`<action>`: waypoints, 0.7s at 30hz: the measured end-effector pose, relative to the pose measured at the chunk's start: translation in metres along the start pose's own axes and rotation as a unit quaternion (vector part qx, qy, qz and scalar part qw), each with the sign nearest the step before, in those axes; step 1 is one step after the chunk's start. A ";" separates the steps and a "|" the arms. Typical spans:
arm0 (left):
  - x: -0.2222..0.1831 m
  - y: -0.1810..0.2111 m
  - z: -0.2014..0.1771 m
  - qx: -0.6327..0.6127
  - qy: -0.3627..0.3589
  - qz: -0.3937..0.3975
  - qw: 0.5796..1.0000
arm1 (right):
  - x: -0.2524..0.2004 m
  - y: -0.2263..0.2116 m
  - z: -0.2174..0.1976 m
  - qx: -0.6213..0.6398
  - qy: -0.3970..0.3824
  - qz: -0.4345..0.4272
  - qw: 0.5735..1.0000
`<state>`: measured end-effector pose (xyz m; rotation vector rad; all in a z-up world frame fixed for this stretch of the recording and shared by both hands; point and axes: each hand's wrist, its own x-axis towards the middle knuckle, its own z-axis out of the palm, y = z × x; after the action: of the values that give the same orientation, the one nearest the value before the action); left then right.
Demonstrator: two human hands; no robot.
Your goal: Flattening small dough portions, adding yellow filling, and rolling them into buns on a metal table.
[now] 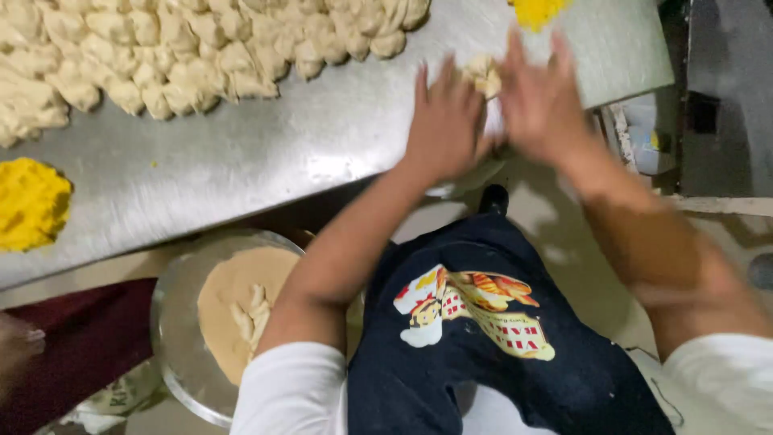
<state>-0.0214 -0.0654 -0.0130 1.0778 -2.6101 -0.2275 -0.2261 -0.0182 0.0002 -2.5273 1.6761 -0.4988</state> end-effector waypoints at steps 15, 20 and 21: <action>-0.014 0.024 0.038 0.010 -0.053 0.143 0.988 | 0.117 -0.043 -0.065 -0.174 -0.372 0.032 0.911; -0.007 0.027 0.021 0.003 -0.071 0.117 0.991 | 0.111 0.058 0.050 -0.119 0.070 -0.250 0.958; -0.008 0.025 0.021 -0.009 -0.082 0.111 0.990 | 0.123 0.066 0.052 -0.106 0.140 -0.304 0.936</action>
<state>-0.0392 -0.0415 -0.0283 0.7838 -2.8408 -0.2981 -0.2252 -0.1630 -0.0362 -3.2654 1.0079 -0.7803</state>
